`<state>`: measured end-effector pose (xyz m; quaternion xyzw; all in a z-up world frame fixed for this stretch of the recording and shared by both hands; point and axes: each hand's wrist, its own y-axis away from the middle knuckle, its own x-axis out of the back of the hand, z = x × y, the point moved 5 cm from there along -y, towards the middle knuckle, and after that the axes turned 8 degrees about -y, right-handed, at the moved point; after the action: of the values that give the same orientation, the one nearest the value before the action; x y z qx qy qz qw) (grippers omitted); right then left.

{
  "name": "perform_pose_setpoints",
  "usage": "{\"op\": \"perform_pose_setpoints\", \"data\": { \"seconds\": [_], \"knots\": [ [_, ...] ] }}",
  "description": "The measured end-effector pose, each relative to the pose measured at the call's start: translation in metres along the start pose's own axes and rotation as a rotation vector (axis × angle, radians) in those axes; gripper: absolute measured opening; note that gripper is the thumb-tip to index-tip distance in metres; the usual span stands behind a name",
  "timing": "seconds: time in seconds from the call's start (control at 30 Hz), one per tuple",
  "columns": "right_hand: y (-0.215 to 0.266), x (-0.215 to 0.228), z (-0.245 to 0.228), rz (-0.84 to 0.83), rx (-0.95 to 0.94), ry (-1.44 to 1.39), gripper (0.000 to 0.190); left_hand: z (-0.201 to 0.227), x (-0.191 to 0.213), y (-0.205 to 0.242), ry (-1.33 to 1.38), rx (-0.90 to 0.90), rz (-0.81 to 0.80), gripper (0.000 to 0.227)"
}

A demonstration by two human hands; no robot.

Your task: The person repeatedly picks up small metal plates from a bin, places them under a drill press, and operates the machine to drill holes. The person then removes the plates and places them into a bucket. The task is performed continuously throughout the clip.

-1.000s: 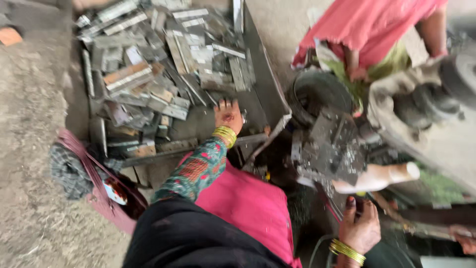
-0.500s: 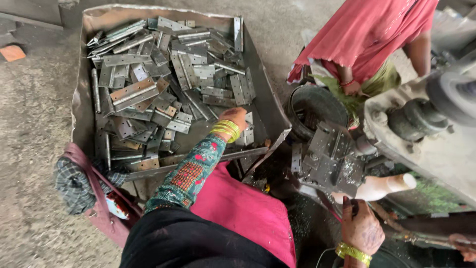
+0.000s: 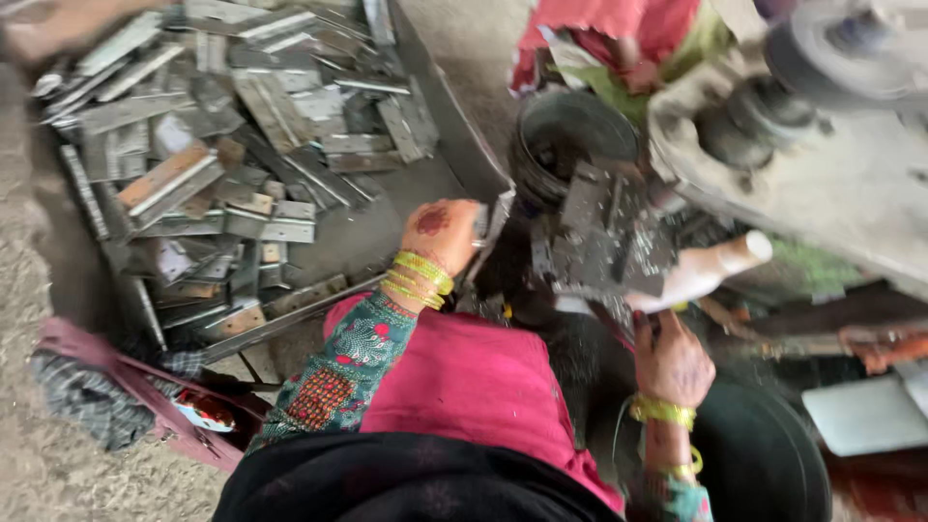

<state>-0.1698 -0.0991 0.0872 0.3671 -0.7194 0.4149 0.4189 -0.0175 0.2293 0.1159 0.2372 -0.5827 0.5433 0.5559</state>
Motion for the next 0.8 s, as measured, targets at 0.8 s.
{"op": "perform_pose_setpoints", "data": {
  "seconds": [0.8],
  "knots": [
    [0.022, -0.047, 0.043, -0.225, -0.074, -0.014, 0.037, 0.188, -0.182, -0.004, -0.216, -0.31, -0.296, 0.053]
  ]
}}
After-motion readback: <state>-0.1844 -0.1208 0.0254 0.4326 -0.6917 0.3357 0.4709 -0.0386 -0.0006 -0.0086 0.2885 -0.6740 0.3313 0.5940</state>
